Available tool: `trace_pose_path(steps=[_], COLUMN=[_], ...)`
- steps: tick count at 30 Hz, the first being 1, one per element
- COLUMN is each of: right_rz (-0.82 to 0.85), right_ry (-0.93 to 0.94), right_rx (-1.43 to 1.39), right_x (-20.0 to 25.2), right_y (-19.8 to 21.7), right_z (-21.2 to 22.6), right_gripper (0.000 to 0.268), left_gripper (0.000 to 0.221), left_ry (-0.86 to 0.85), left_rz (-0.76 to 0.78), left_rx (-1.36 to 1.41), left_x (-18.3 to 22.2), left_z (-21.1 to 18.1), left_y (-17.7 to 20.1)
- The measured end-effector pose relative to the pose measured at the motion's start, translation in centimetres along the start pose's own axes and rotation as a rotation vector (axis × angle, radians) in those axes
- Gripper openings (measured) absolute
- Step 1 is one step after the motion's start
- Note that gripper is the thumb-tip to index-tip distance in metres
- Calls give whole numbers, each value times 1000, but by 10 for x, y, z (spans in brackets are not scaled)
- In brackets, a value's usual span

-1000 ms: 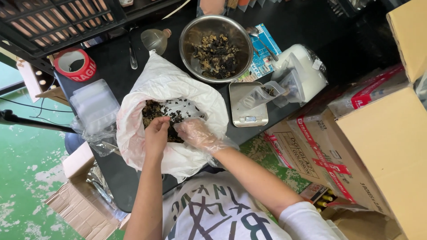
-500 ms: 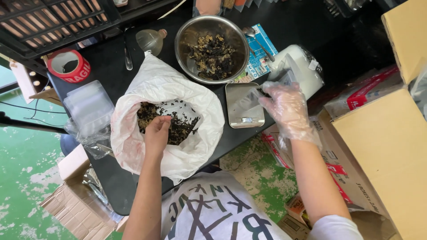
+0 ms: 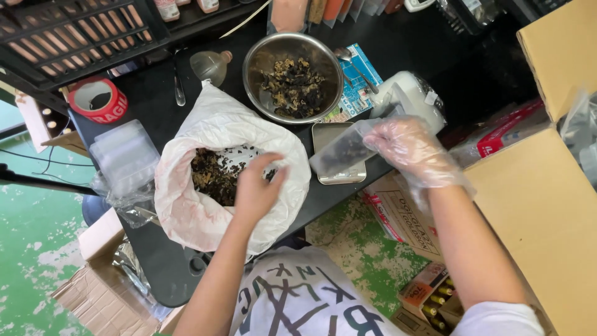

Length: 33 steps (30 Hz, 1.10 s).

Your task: Bagging and weighing portions of dried food into small plastic pouches.

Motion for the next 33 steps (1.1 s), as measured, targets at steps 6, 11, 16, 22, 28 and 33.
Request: trace_pose_path(steps=[6,11,16,22,28,33], right_rz=[390,792,837,861,901,664], right_ry=[-364,89,134,93,33,-22], right_rx=[-340,-371,-338,-322,-357,-273], right_x=[64,79,88,98,109,100], right_y=[30,-16,-55,-86,-73,-59], right_z=[76,104,95,96,110,97], right_gripper=[20,30,15,7,5,15], left_gripper=[84,25,23,28,33,31], left_ry=[-37,230,220,241,265,280], left_rz=[679,737,733,704,683,642], left_rx=[272,796,755,712,752,727], left_x=[47,109,121,128,130,132], left_z=[-100,-82,-59,-63,-83,-74], left_y=[-64,-77,-95,-92,-78,-79])
Point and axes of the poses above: each hand's wrist, its own x-axis away from the middle knuckle, its own y-axis out of the back of the hand, z = x × y, the point moved 10 cm from there along -x, towards the middle knuckle, and after that the axes turned 6 degrees about -y, right-handed, at the moved point
